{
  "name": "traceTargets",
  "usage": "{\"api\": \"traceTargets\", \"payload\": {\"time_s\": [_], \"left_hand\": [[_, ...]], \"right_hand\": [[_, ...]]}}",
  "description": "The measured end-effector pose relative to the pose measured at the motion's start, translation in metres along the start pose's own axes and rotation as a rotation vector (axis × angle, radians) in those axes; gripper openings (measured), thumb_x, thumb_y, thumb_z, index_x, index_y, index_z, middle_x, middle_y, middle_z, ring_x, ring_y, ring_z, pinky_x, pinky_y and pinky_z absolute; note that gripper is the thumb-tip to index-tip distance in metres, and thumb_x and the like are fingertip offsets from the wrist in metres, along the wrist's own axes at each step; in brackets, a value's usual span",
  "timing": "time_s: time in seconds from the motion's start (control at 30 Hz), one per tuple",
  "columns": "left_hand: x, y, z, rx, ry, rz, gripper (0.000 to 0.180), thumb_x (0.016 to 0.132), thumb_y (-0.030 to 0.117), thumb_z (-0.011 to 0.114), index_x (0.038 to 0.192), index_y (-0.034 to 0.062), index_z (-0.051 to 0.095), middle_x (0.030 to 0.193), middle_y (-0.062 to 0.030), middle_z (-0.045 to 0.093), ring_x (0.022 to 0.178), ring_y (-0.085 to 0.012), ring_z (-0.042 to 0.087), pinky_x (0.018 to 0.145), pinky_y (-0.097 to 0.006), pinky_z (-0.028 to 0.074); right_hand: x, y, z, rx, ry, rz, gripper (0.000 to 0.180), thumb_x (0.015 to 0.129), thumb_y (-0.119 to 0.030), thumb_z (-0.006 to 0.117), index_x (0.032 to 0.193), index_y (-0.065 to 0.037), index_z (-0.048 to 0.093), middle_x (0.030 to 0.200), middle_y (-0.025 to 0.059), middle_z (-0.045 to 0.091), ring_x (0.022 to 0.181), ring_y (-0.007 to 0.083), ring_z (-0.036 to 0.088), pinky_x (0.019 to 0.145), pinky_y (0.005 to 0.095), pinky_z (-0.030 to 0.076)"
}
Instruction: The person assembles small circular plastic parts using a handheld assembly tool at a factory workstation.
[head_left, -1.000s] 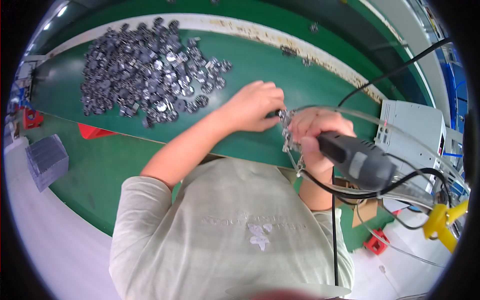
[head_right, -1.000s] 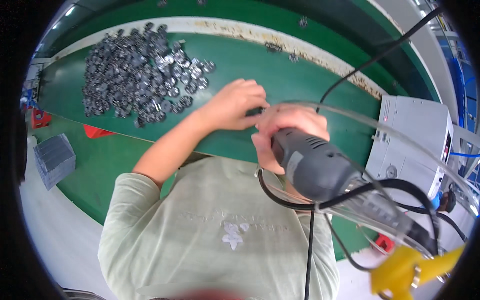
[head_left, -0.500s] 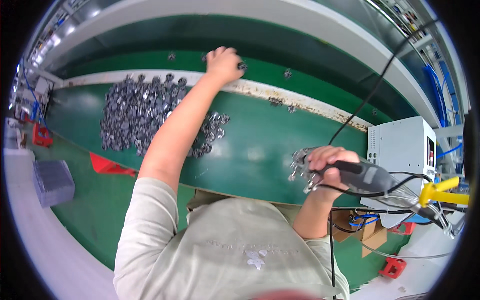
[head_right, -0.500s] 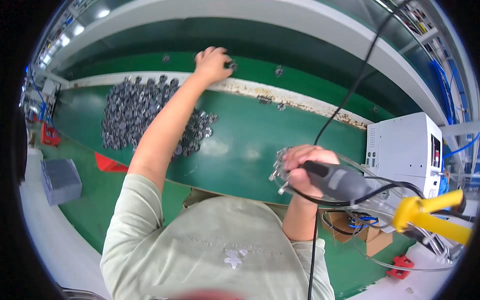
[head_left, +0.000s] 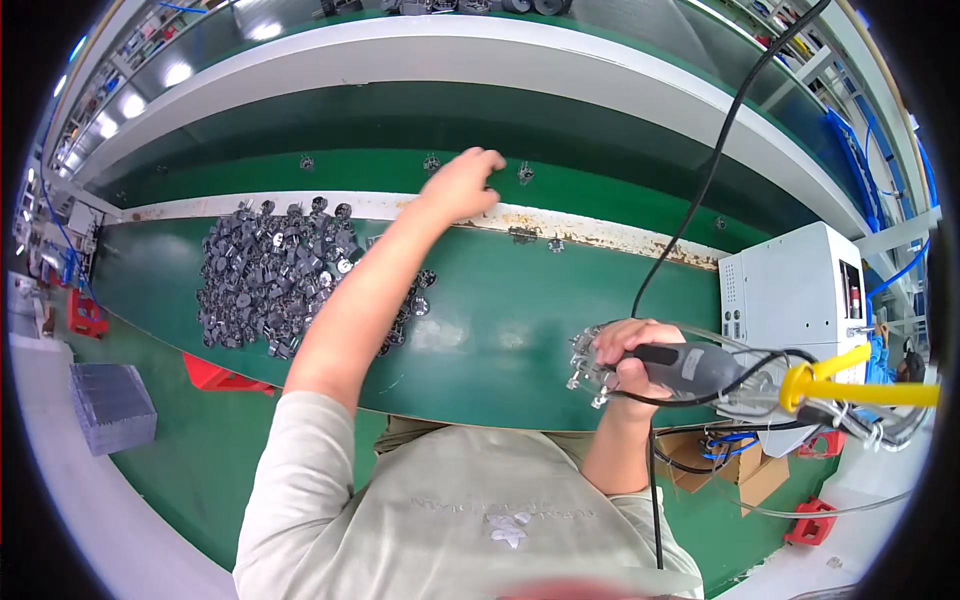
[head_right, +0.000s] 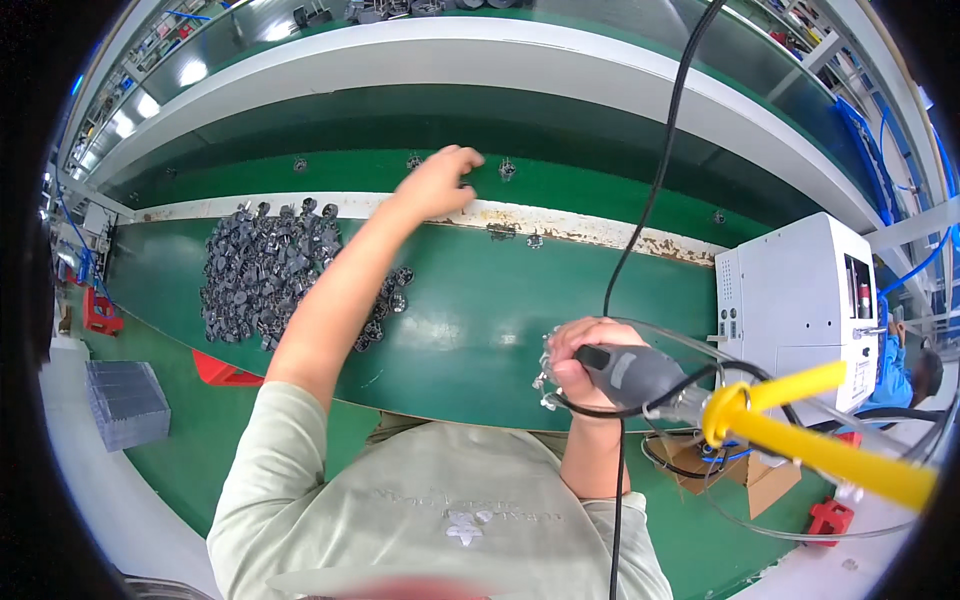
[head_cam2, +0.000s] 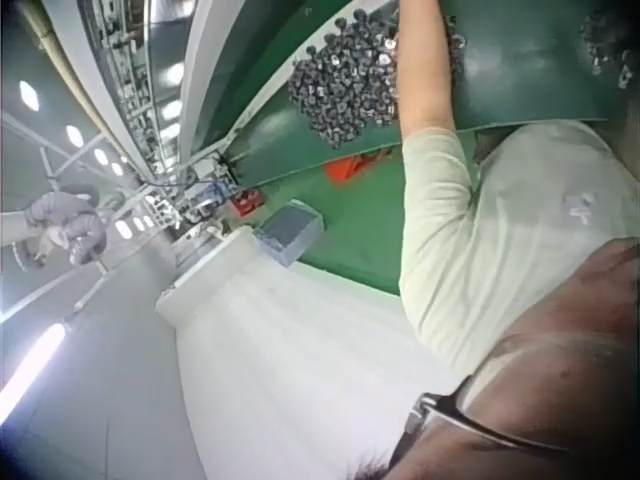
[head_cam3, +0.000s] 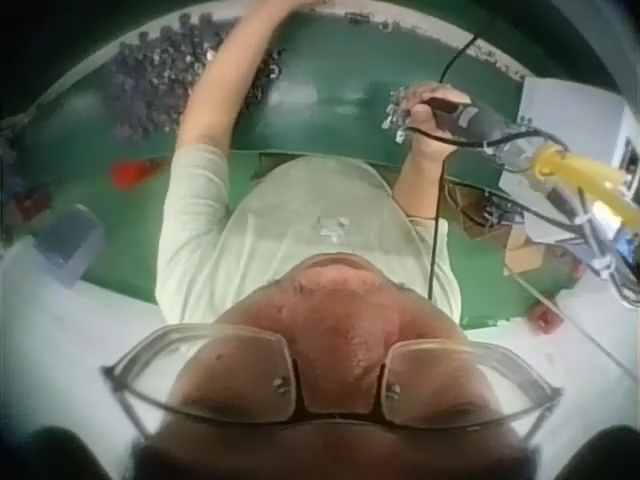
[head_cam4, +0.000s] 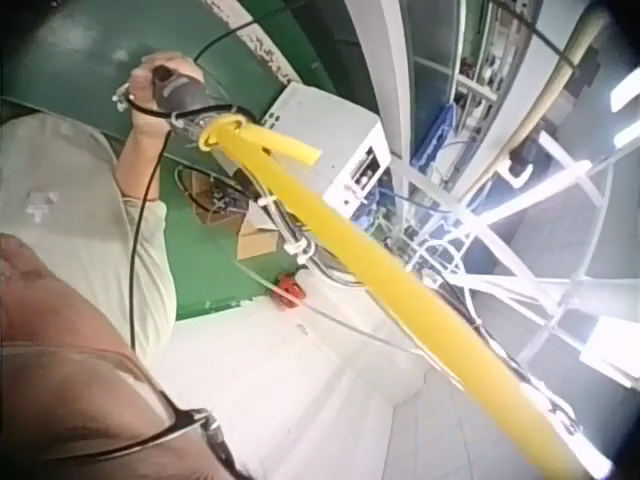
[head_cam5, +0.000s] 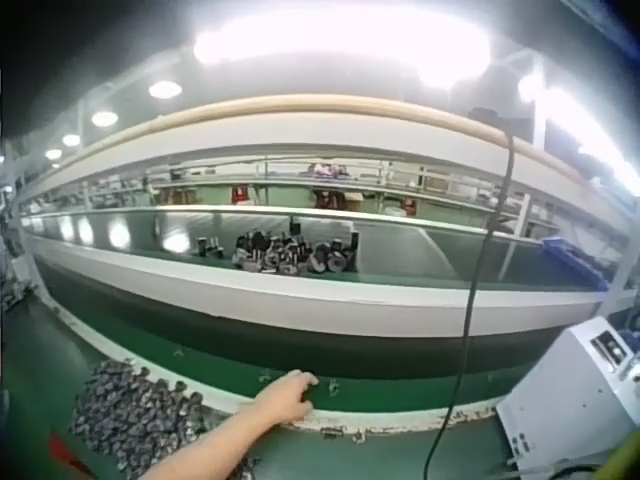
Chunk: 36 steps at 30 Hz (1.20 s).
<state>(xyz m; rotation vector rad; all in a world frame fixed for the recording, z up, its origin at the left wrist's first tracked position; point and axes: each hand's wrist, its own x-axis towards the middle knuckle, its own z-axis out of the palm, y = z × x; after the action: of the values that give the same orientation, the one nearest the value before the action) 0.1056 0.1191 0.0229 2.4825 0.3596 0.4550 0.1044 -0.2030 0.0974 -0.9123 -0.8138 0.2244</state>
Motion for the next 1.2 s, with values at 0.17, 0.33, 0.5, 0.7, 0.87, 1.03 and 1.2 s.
{"api": "traceTargets", "payload": {"time_s": [0.17, 0.33, 0.5, 0.7, 0.87, 1.03, 1.2], "left_hand": [[0.018, -0.001, 0.051, 0.049, 0.184, -0.054, 0.035, 0.078, 0.011, 0.067, 0.111, 0.0023, 0.064, 0.105, -0.0159, 0.061, 0.101, -0.0345, 0.061, 0.088, -0.042, 0.051], [0.009, -0.008, 0.045, 0.0, 0.118, 0.093, 0.029, 0.083, 0.016, 0.072, 0.107, 0.0018, 0.067, 0.103, -0.0152, 0.061, 0.095, -0.033, 0.062, 0.085, -0.04, 0.051], [-0.078, 0.077, 0.004, -0.151, -0.151, 0.257, 0.03, 0.082, 0.012, 0.07, 0.111, 0.0032, 0.065, 0.105, -0.0155, 0.061, 0.095, -0.0342, 0.062, 0.084, -0.041, 0.052], [-0.156, 0.097, 0.038, -0.272, -0.236, 0.262, 0.037, 0.079, 0.012, 0.073, 0.114, 0.0054, 0.063, 0.105, -0.0115, 0.061, 0.097, -0.0316, 0.06, 0.085, -0.041, 0.051], [-0.173, 0.093, 0.039, -0.181, -0.055, 0.228, 0.036, 0.073, 0.019, 0.077, 0.105, 0.0094, 0.066, 0.101, -0.0034, 0.059, 0.103, -0.0245, 0.055, 0.09, -0.039, 0.044], [-0.175, 0.092, 0.042, -0.177, -0.096, 0.254, 0.028, 0.072, 0.019, 0.078, 0.097, 0.0104, 0.068, 0.099, -0.0024, 0.059, 0.102, -0.024, 0.055, 0.09, -0.038, 0.041], [-0.174, 0.09, 0.043, -0.186, -0.087, 0.254, 0.027, 0.073, 0.02, 0.078, 0.096, 0.0107, 0.068, 0.099, -0.0023, 0.059, 0.101, -0.0238, 0.055, 0.09, -0.038, 0.041]], "right_hand": [[-0.011, -0.008, 0.006, 0.068, -0.011, 0.062, 0.029, 0.074, 0.0, 0.079, 0.092, -0.001, 0.057, 0.072, 0.0095, 0.061, 0.066, 0.021, 0.061, 0.067, 0.0382, 0.056], [-0.018, -0.014, 0.005, 0.057, 0.044, 0.047, 0.036, 0.073, -0.009, 0.086, 0.091, -0.001, 0.057, 0.07, 0.0091, 0.061, 0.065, 0.0213, 0.062, 0.065, 0.0379, 0.055], [-0.012, -0.011, 0.003, 0.079, 0.028, 0.017, 0.04, 0.08, -0.026, 0.083, 0.092, -0.002, 0.054, 0.069, 0.0085, 0.058, 0.063, 0.0219, 0.059, 0.062, 0.0393, 0.052], [-0.002, 0.0, -0.003, 0.042, -0.136, 0.049, 0.035, 0.09, -0.033, 0.07, 0.091, -0.005, 0.048, 0.065, 0.0088, 0.054, 0.054, 0.0214, 0.054, 0.056, 0.0397, 0.05], [-0.004, 0.003, 0.008, 0.102, -0.095, 0.093, 0.031, 0.084, -0.017, 0.078, 0.083, -0.005, 0.049, 0.064, 0.0078, 0.057, 0.053, 0.0198, 0.055, 0.059, 0.0393, 0.052], [-0.005, 0.01, 0.006, 0.076, -0.097, 0.076, 0.03, 0.084, -0.015, 0.077, 0.084, -0.004, 0.05, 0.064, 0.008, 0.057, 0.053, 0.0194, 0.055, 0.058, 0.0389, 0.052], [-0.007, 0.011, 0.008, 0.069, -0.097, 0.072, 0.03, 0.084, -0.015, 0.077, 0.086, -0.003, 0.05, 0.065, 0.0087, 0.057, 0.053, 0.019, 0.055, 0.058, 0.0384, 0.052]]}}
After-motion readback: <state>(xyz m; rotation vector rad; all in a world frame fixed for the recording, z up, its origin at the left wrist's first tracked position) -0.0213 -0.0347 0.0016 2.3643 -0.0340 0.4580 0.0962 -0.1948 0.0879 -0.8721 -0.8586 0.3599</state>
